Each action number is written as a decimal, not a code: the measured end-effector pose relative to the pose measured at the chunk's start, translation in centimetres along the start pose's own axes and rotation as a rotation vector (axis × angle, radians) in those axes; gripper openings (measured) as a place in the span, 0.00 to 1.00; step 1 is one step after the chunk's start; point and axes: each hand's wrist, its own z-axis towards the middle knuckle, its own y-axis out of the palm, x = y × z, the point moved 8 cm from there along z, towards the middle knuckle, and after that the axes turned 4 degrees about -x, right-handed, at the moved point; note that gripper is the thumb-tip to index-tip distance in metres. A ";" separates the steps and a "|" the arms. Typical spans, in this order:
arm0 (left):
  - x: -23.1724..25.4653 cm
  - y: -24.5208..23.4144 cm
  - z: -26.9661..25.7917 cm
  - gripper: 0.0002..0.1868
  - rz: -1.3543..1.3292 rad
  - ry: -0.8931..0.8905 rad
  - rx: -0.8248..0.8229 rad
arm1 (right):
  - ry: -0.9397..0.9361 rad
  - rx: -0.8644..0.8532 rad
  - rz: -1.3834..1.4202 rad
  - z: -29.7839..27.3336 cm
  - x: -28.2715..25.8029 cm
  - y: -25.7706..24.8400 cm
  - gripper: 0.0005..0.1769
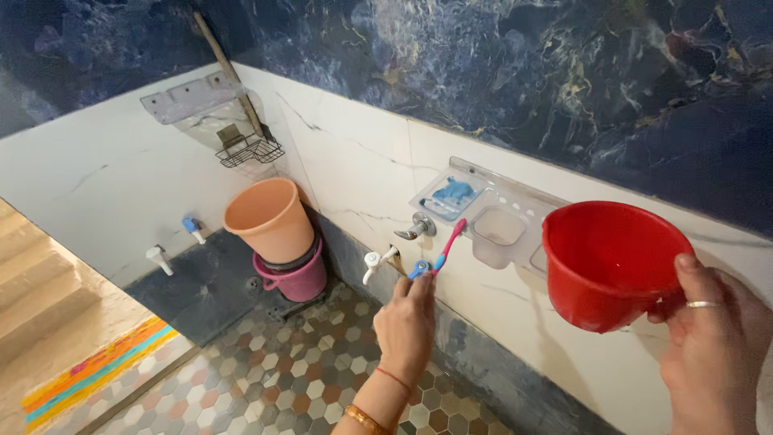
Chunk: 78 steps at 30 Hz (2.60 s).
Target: The person retrieves a toothbrush from a plastic organizer, fills a red cup with water from a tap, and repeatedly scrubs the toothbrush head against a wall-mounted plastic tray. The person then rinses the toothbrush in the cup and places it back in the organizer.
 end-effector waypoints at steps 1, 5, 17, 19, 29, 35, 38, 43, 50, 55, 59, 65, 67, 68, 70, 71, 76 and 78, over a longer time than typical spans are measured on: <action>0.1 0.5 -0.1 0.08 -0.026 -0.001 -0.054 | 0.007 0.022 -0.042 0.0 -0.2 0.0 0.10; 4.4 0.6 -3.0 0.13 -0.136 0.149 -0.163 | 0.013 -0.028 0.138 0.3 -0.2 0.1 0.10; 3.2 -0.2 0.2 0.14 -0.070 0.057 -0.282 | -0.025 -0.021 0.076 0.9 0.5 -2.2 0.13; 5.0 0.0 -0.3 0.15 -0.077 0.115 -0.316 | -0.045 -0.004 -0.063 0.9 0.2 -2.5 0.15; 8.8 1.2 3.4 0.07 0.011 0.179 -0.408 | 0.013 -0.044 0.031 0.5 -1.2 -1.6 0.14; 9.0 0.7 1.2 0.10 0.094 0.168 -0.469 | 0.051 0.010 -0.098 0.6 -0.6 -4.1 0.17; 10.5 2.8 4.0 0.06 0.124 0.229 -0.408 | -0.013 0.013 -0.034 0.6 -0.4 -4.0 0.16; 11.5 4.6 5.8 0.06 0.162 0.248 -0.412 | -0.063 -0.024 0.043 0.7 -0.1 -4.3 0.16; 11.4 4.8 5.1 0.05 0.155 0.262 -0.400 | -0.018 0.015 -0.044 0.7 0.4 -5.3 0.15; 11.1 6.5 7.1 0.05 0.182 0.218 -0.359 | 0.050 0.002 0.003 0.5 -0.3 -4.8 0.15; 11.4 6.1 6.7 0.08 0.252 0.274 -0.324 | 0.025 -0.037 -0.035 0.3 -1.2 -3.9 0.17; 9.2 5.5 7.1 0.06 0.160 0.145 -0.325 | 0.059 0.003 -0.021 0.6 -0.3 -4.5 0.17; 8.6 6.4 7.4 0.07 0.174 0.132 -0.405 | 0.044 -0.023 -0.023 0.8 -0.2 -4.3 0.19; 8.6 7.1 7.4 0.08 0.187 0.149 -0.475 | 0.044 -0.023 -0.028 0.9 -0.2 -4.3 0.18; 8.4 7.5 7.6 0.08 0.177 0.173 -0.499 | 0.046 -0.027 -0.041 0.9 -0.2 -4.1 0.17; 8.4 7.2 7.5 0.07 0.154 0.180 -0.453 | 0.042 -0.015 -0.084 0.9 -0.3 -4.1 0.17; 7.0 5.6 7.5 0.06 0.147 0.099 -0.296 | 0.079 -0.023 -0.036 0.6 -0.5 -3.6 0.15; 7.4 5.5 7.5 0.07 0.204 0.171 -0.274 | 0.050 -0.021 -0.035 1.0 -0.6 -3.0 0.15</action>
